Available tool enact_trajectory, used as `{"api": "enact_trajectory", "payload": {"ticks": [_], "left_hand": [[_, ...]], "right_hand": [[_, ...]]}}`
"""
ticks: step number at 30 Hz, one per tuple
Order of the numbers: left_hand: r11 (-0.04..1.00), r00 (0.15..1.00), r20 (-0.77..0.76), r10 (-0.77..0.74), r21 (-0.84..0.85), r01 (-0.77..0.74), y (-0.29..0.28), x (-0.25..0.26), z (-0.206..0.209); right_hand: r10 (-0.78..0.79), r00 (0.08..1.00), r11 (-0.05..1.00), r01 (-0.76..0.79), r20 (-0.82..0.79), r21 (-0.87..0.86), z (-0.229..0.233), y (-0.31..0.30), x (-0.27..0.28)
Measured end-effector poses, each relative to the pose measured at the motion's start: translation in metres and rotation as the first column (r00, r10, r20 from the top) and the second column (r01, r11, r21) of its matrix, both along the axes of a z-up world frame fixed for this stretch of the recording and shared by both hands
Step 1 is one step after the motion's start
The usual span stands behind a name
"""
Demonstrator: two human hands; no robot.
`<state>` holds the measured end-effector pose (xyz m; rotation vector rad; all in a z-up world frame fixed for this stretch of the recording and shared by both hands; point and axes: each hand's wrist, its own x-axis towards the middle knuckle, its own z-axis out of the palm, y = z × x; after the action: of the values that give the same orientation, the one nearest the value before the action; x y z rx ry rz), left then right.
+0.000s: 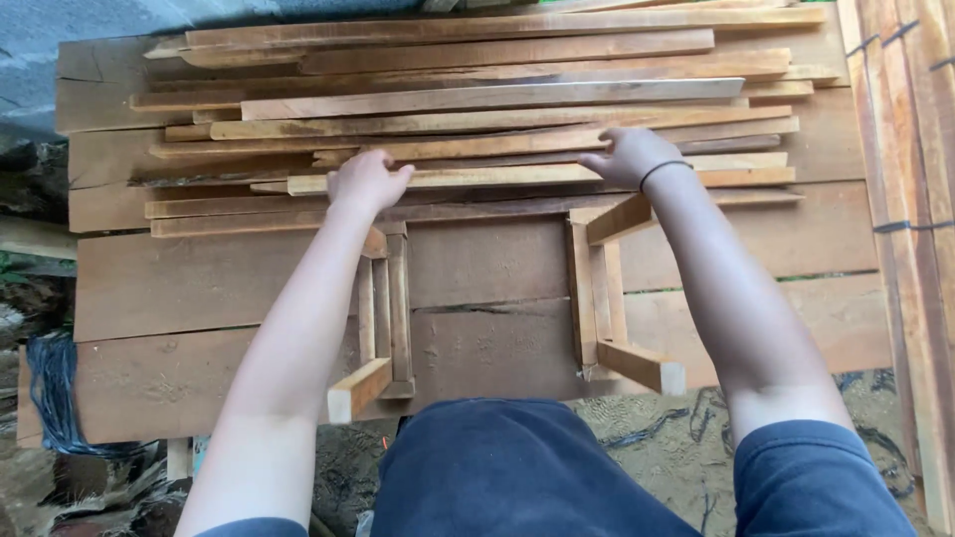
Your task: Bundling thin wooden strips together using plastic ties on a workbench.
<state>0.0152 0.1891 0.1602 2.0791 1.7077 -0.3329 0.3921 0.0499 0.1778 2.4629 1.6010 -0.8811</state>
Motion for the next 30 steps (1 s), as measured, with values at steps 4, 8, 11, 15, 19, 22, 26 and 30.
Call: {"api": "enact_trajectory", "payload": {"ticks": [4, 8, 11, 15, 19, 22, 26, 30], "left_hand": [[0.994, 0.982, 0.189, 0.005, -0.110, 0.016, 0.055, 0.025, -0.036], [0.991, 0.982, 0.186, -0.036, -0.124, 0.060, 0.124, 0.045, -0.083], [0.988, 0.989, 0.148, 0.017, -0.155, 0.006, 0.172, 0.066, -0.106], [0.991, 0.964, 0.244, -0.109, 0.102, 0.086, 0.230, 0.084, -0.149], [0.980, 0.976, 0.117, -0.183, 0.101, 0.172, 0.287, 0.106, -0.172], [0.949, 0.953, -0.082, -0.292, 0.098, 0.300, 0.316, 0.110, -0.207], [0.923, 0.915, -0.173, -0.364, 0.064, 0.379, 0.333, 0.110, -0.236], [0.889, 0.882, -0.226, -0.413, 0.111, 0.444, 0.341, 0.110, -0.243]], "right_hand": [[0.043, 0.997, 0.998, -0.040, -0.065, 0.048, -0.062, 0.076, 0.028], [0.056, 0.993, 0.998, -0.055, -0.104, 0.011, -0.108, 0.142, 0.043], [0.027, 0.996, 0.999, -0.025, -0.084, 0.031, -0.169, 0.193, 0.054], [0.028, 0.998, 0.994, -0.034, 0.058, 0.104, -0.205, 0.250, 0.065], [0.059, 0.982, 0.960, -0.105, 0.181, 0.259, -0.237, 0.294, 0.081], [0.122, 0.967, 0.948, -0.180, 0.225, 0.261, -0.249, 0.318, 0.083], [0.151, 0.976, 0.972, -0.175, 0.155, 0.155, -0.260, 0.336, 0.089], [0.234, 0.920, 0.942, -0.295, 0.313, 0.163, -0.272, 0.346, 0.096]]}}
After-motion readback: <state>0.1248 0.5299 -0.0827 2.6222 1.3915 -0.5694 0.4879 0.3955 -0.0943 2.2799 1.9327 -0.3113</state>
